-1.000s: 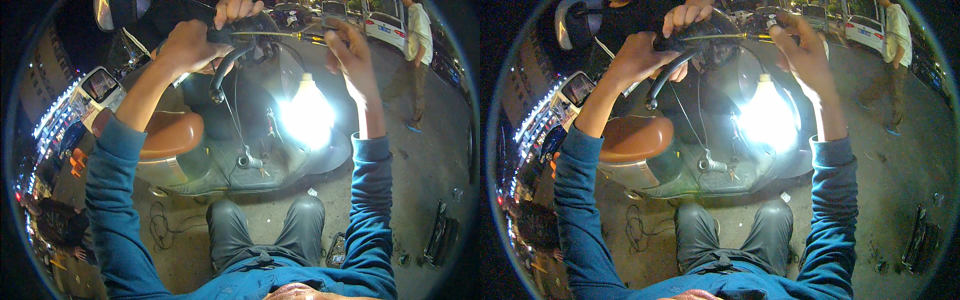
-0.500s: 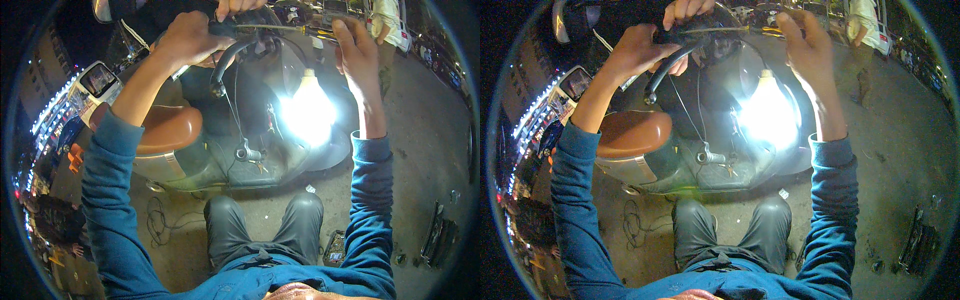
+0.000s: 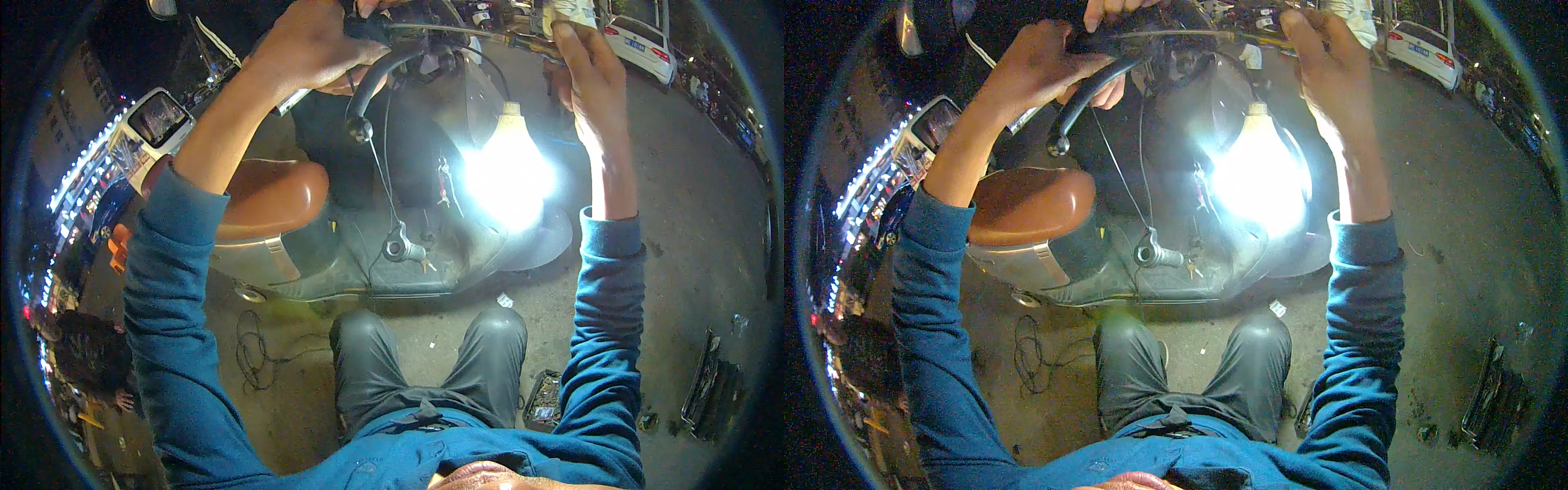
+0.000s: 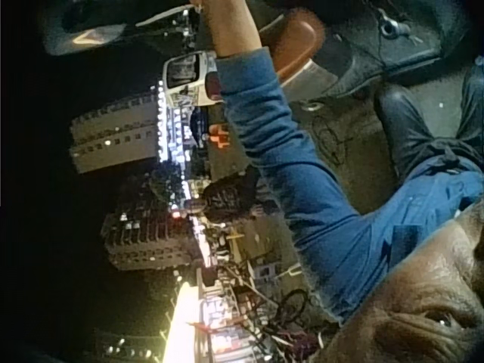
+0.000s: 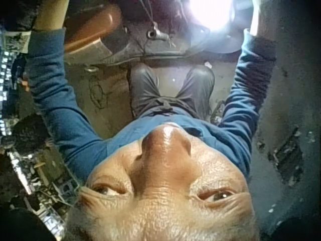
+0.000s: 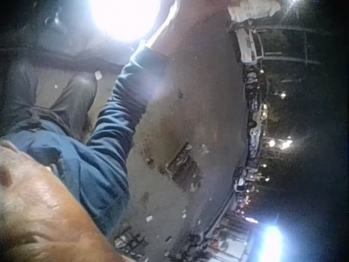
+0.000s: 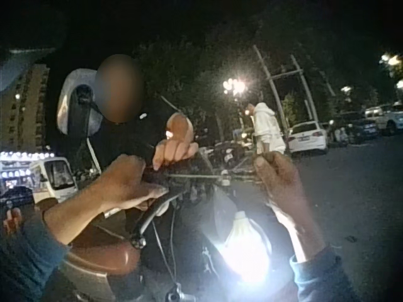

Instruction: The person sits on the ground and uses a screwdriver to adjust components on the scooter's handlebar area. They manipulate wires and fasteners while another person stands nearby.

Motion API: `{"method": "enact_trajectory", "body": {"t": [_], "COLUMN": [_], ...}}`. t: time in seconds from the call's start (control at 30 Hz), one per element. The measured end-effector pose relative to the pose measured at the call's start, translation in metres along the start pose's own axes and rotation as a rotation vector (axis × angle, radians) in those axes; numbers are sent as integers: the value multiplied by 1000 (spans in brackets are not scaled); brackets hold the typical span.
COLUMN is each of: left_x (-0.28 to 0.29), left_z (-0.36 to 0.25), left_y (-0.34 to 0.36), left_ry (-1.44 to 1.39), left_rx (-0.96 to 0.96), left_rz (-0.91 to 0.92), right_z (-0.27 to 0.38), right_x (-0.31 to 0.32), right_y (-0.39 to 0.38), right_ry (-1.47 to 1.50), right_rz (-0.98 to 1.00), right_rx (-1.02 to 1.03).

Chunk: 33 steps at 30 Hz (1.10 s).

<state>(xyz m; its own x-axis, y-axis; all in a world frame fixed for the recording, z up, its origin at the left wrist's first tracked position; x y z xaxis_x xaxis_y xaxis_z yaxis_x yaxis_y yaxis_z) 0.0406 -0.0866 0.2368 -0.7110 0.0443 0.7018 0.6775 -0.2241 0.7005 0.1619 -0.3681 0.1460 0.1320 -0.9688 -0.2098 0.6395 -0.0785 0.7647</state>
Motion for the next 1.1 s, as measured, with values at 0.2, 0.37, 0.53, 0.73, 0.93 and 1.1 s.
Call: {"method": "enact_trajectory", "body": {"t": [0.2, 0.37, 0.53, 0.73, 0.93, 1.1], "left_x": [11, 19, 20, 20, 22, 22], "left_z": [-13, -21, -22, -22, -23, -23], "left_y": [-1, -1, -2, -3, -4, -4], "left_ry": [113, 93, 117, -10, 42, 6], "left_rx": [163, 253, 256, 297, 295, 300], "left_rz": [107, 66, 83, 67, 67, 76], "right_z": [7, 10, 18, 13, 10, 14], "right_x": [0, -3, -4, -2, 1, 0], "right_y": [-1, 1, -1, 2, 0, -7], "right_ry": [19, 81, 40, 11, -17, -1], "right_rz": [31, 26, -6, -3, -16, -41], "right_rx": [77, -59, 85, 109, 92, 151]}}
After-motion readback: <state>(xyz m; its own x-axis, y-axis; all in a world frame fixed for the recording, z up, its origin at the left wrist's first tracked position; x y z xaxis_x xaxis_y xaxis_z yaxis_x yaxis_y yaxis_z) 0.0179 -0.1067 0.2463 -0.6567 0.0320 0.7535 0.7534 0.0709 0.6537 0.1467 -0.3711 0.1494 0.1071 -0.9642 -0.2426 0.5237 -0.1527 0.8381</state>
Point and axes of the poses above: each hand's wrist, its own y-axis towards the middle knuckle, its own x-axis out of the back of the hand, z = x × y, the point moved 6 cm from there along y, towards the middle knuckle, and after that the axes turned 10 degrees about -z, right-handed, at the moved point
